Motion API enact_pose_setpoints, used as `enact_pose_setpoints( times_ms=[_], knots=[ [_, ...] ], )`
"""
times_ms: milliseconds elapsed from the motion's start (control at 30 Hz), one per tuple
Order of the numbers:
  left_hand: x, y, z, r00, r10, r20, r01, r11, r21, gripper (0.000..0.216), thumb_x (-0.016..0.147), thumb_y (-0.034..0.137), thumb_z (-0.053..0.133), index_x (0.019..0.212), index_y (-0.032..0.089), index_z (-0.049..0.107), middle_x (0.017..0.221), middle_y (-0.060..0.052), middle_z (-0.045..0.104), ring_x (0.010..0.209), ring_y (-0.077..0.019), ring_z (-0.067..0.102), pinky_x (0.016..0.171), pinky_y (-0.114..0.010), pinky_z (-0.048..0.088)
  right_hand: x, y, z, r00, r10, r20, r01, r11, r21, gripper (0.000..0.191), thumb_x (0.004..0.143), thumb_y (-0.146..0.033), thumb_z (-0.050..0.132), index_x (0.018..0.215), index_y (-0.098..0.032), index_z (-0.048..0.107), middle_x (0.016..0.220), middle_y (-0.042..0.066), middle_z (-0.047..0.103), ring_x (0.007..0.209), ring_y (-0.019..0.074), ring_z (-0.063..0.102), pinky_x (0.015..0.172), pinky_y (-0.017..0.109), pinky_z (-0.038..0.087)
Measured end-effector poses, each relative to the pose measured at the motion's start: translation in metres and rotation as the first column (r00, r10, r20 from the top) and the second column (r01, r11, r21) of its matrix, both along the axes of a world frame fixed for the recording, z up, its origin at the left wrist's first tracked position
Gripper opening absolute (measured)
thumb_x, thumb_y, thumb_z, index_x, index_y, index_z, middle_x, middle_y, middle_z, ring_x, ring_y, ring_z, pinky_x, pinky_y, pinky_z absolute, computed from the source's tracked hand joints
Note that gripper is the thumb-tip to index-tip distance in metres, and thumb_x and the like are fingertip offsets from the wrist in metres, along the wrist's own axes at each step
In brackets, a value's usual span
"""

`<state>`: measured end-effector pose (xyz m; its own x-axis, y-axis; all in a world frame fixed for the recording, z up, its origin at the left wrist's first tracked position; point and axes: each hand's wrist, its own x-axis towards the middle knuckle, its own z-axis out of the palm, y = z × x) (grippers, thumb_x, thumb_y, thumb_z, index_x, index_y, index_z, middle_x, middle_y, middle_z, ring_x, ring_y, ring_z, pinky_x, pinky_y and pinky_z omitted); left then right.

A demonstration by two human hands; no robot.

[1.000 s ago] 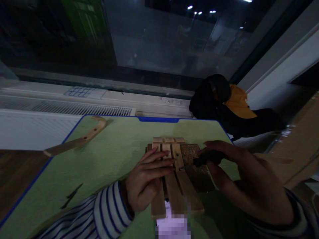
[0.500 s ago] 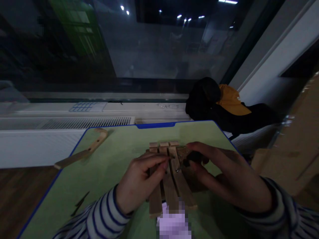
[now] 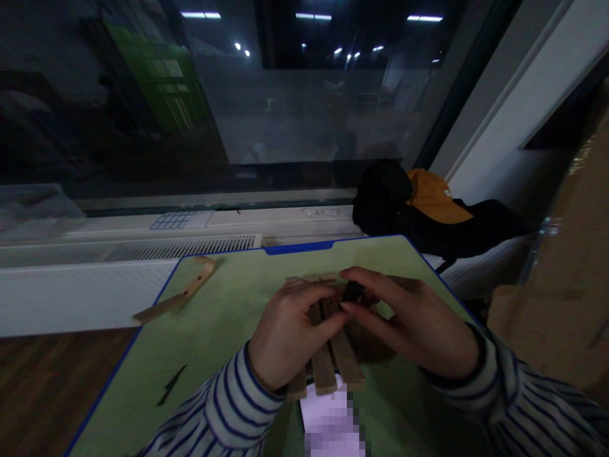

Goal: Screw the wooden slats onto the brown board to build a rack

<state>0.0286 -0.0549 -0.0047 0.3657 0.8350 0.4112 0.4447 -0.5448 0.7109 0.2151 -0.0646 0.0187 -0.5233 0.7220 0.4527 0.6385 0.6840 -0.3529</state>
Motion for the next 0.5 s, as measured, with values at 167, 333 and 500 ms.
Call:
enact_pose_setpoints(
  times_ms=[167,333,500],
  knots=[
    [0.000,0.000,-0.004,1.000,0.020,0.006,-0.020,1.000,0.021,0.007,0.077,0.019,0.066,0.083,0.020,0.068,0.079,0.000,0.070,0.076,-0.0164,0.063,0.073,-0.028,0.046,-0.004,0.001,0.003,1.000,-0.016,0.006,0.016,1.000,0.008,0.032,0.089,-0.027,0.051,0.120,-0.019,0.045,0.091,0.001,0.069,0.077,0.0124,0.066,0.068,0.022,0.050],
    [0.001,0.003,-0.005,1.000,-0.004,-0.003,0.004,1.000,0.014,0.006,0.078,0.017,0.063,0.082,0.020,0.067,0.077,0.001,0.070,0.075,-0.0156,0.064,0.073,-0.027,0.046,-0.005,0.000,0.013,0.999,-0.034,0.038,0.033,0.999,0.023,0.029,0.090,-0.028,0.048,0.117,-0.016,0.052,0.105,0.007,0.067,0.091,0.0159,0.064,0.079,0.028,0.050],
    [0.001,0.003,-0.005,1.000,0.004,-0.018,-0.004,1.000,0.002,0.009,0.077,0.017,0.062,0.084,0.019,0.067,0.079,0.000,0.071,0.075,-0.0171,0.064,0.073,-0.028,0.047,-0.007,0.004,0.025,0.997,-0.011,0.079,0.008,0.999,0.043,0.035,0.088,-0.026,0.050,0.121,-0.015,0.053,0.110,0.007,0.066,0.095,0.0171,0.063,0.082,0.030,0.049]
  ],
)
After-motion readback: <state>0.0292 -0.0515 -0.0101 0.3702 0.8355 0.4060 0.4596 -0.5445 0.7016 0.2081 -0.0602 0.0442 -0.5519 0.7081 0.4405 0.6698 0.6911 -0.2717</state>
